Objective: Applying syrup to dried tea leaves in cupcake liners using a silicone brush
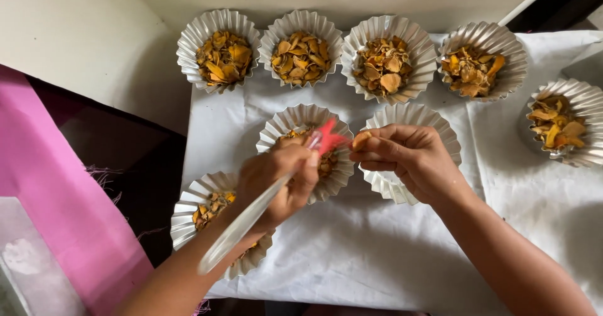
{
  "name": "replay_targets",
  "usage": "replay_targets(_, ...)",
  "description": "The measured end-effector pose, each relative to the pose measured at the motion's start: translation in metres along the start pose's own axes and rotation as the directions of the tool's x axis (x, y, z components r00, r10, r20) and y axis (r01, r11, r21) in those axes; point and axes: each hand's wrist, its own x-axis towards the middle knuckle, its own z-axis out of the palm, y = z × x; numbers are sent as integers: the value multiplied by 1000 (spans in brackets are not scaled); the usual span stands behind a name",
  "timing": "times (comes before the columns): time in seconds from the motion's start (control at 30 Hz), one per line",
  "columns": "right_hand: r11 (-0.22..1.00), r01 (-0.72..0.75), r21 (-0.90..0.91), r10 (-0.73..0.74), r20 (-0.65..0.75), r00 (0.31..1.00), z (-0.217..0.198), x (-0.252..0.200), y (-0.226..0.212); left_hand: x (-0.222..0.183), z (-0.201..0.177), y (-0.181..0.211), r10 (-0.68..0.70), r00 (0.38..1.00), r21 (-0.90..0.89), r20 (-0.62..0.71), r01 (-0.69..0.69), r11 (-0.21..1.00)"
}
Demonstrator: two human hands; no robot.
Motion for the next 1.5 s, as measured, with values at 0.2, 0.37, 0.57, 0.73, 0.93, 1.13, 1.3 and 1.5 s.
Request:
replay_targets(0.2,997,21,-81,-22,-7,1000,9,3,6,-5,13,-5,318,948,11,-10,-318,948)
replay_targets(0.37,616,237,-751,-200,143,969,-7,-7,-48,10,-13,-7,239,969,114,55,-244,963)
replay_targets(0.57,-103,100,-990,75,93,993,-49,-1,-54,21,-26,-7,-29,998,162,59,19,987)
replay_targets(0.73,93,373,-923,-191,351,916,13,2,-41,19,-21,-22,-5,990,110,-140,21,994)
replay_targets(0.93,-309,694,-651,-116,750,652,41,57,35,25,-30,-19,-6,987,61,-159,16,998)
replay_targets(1.13,-174,678,-714,-80,696,714,16,65,57,25,-26,-22,-5,987,71,-161,17,997)
replay_targets(1.3,612,298,-733,-51,339,939,33,36,-4,18,-20,-15,-43,987,25,-156,47,999)
replay_targets(1.5,997,-60,-47,64,89,994,12,14,10,15,-6,12,-29,992,-52,-120,23,998)
